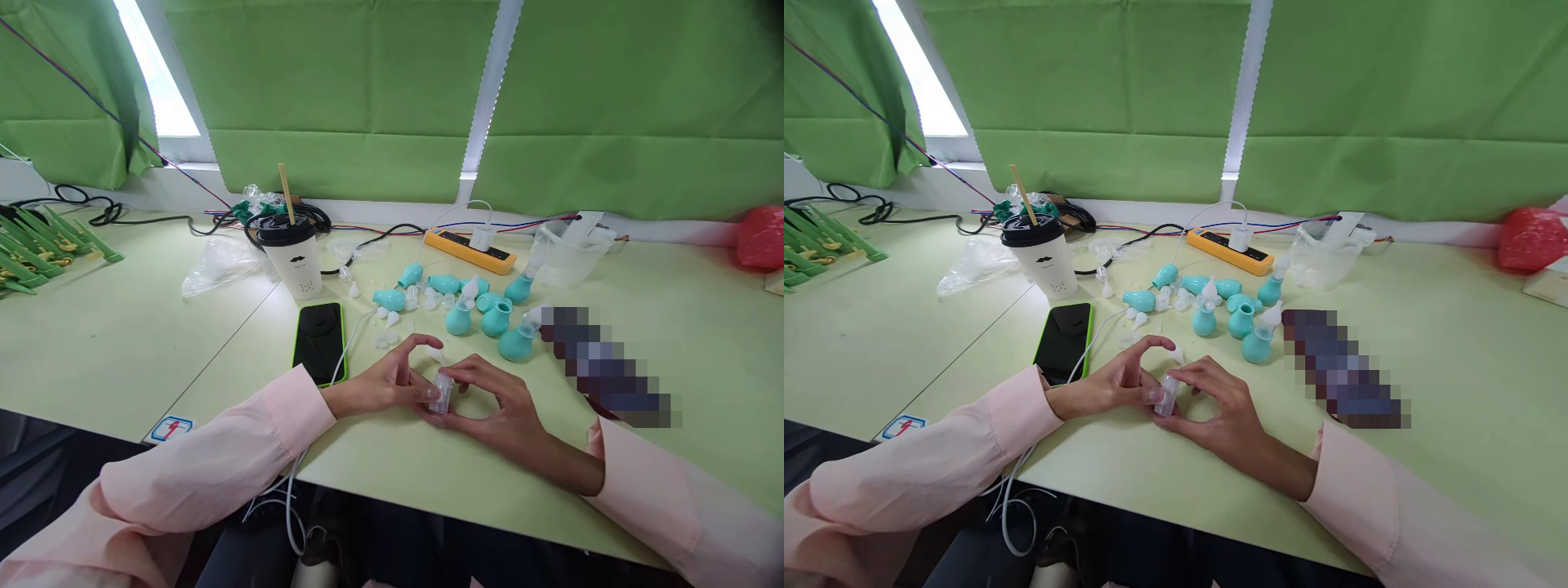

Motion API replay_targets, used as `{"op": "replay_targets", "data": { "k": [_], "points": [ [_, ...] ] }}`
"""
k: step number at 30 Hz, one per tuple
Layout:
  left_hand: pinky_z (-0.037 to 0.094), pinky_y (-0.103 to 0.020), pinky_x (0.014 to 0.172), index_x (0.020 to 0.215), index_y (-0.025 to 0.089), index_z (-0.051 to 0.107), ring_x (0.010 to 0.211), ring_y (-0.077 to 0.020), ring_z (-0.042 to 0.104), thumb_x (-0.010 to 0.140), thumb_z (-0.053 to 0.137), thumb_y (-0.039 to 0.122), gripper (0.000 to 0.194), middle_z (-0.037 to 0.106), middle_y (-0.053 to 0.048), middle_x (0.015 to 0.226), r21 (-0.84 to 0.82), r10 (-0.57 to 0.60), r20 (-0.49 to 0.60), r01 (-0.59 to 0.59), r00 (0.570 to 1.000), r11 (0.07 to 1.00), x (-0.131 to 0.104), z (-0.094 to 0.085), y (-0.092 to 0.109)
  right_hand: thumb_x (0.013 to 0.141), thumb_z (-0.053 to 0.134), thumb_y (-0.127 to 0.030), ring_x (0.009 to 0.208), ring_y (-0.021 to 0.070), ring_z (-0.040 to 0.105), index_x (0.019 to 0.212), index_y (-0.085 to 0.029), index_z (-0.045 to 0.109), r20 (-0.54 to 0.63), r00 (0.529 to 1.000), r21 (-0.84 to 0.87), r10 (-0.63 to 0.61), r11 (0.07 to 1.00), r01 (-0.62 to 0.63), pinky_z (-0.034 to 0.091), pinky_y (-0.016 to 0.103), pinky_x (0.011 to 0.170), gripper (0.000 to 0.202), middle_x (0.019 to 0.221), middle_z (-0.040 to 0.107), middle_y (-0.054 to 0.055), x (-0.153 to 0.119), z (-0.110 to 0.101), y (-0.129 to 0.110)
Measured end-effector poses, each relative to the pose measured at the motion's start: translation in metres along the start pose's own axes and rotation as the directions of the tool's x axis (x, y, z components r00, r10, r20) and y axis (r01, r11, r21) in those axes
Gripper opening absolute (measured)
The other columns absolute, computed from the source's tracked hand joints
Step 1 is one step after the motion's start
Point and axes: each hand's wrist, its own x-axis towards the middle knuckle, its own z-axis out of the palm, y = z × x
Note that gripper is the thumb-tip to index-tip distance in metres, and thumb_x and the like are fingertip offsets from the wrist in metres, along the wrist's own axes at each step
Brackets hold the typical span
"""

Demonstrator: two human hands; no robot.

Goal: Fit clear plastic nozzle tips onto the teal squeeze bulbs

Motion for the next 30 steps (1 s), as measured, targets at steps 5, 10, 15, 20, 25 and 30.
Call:
{"op": "replay_targets", "data": {
  "k": [5, 10, 15, 20, 25, 30],
  "points": [
    [0.045, -0.032, 0.066, 0.114, 0.022, 0.027, 0.067, -0.0166, 0.062, 0.072, 0.058, 0.023, 0.052, 0.062, -0.001, 0.069, -0.126, -0.07, -0.008, 0.069, 0.997, 0.99, 0.0009, 0.0029, 0.0026, 0.06, 0.069, -0.025, 0.073, 0.0165, 0.055, 0.093, -0.022, 0.057, -0.016, 1.0, -0.01, 0.008, 1.0, -0.008, 0.048, 0.031, 0.06, 0.035, 0.079, 0.06, 0.003, 0.0019, 0.0006, -0.0035],
    [0.042, -0.035, 0.073, 0.115, 0.02, 0.026, 0.075, -0.0193, 0.062, 0.068, 0.062, 0.019, 0.06, 0.063, -0.002, 0.067, -0.101, -0.058, -0.011, 0.056, 0.998, 0.993, 0.0006, 0.004, 0.0046, 0.061, 0.068, -0.025, 0.075, 0.0169, 0.055, 0.095, -0.023, 0.056, -0.005, 1.0, -0.025, -0.018, 1.0, 0.018, 0.048, 0.032, 0.062, 0.036, 0.082, 0.06, 0.003, 0.0017, 0.0015, -0.0023],
    [0.042, -0.03, 0.069, 0.115, 0.021, 0.023, 0.061, -0.0139, 0.061, 0.067, 0.062, 0.012, 0.062, 0.064, 0.001, 0.06, -0.045, -0.048, -0.003, 0.047, 0.999, 0.998, -0.0009, 0.0025, 0.0046, 0.063, 0.066, -0.024, 0.079, 0.0178, 0.055, 0.099, -0.025, 0.054, 0.015, 0.999, -0.03, -0.05, 0.998, 0.05, 0.048, 0.033, 0.065, 0.038, 0.086, 0.06, 0.004, 0.0005, 0.0018, -0.001],
    [0.043, -0.026, 0.061, 0.116, 0.022, 0.018, 0.057, -0.0138, 0.061, 0.067, 0.063, 0.013, 0.067, 0.064, 0.001, 0.059, -0.039, -0.046, -0.018, 0.045, 0.999, 0.998, -0.0004, 0.003, 0.0042, 0.064, 0.065, -0.024, 0.077, 0.0175, 0.056, 0.099, -0.025, 0.053, 0.024, 0.998, -0.017, -0.05, 0.999, 0.05, 0.048, 0.033, 0.064, 0.037, 0.085, 0.06, 0.003, 0.0011, 0.0017, -0.0022],
    [0.045, -0.027, 0.062, 0.108, 0.016, 0.033, 0.061, -0.0148, 0.061, 0.067, 0.063, 0.024, 0.051, 0.062, -0.001, 0.059, 0.037, -0.01, -0.052, 0.012, 0.999, 0.999, 0.0006, 0.0027, 0.0024, 0.065, 0.064, -0.023, 0.075, 0.0164, 0.057, 0.1, -0.024, 0.054, 0.03, 0.999, -0.014, -0.012, 1.0, 0.013, 0.049, 0.031, 0.065, 0.036, 0.085, 0.06, 0.003, 0.0009, 0.0011, -0.0033],
    [0.042, -0.022, 0.057, 0.108, 0.018, 0.031, 0.057, -0.0111, 0.057, 0.071, 0.059, 0.03, 0.048, 0.06, 0.0, 0.06, 0.171, 0.072, -0.105, -0.053, 0.992, 0.984, -0.0011, 0.0061, -0.0001, 0.065, 0.063, -0.021, 0.064, 0.0125, 0.056, 0.109, -0.022, 0.05, 0.051, 0.997, 0.081, 0.063, 0.994, -0.067, 0.051, 0.027, 0.057, 0.046, 0.08, 0.059, 0.002, -0.0016, 0.0013, -0.0028]
  ]
}}
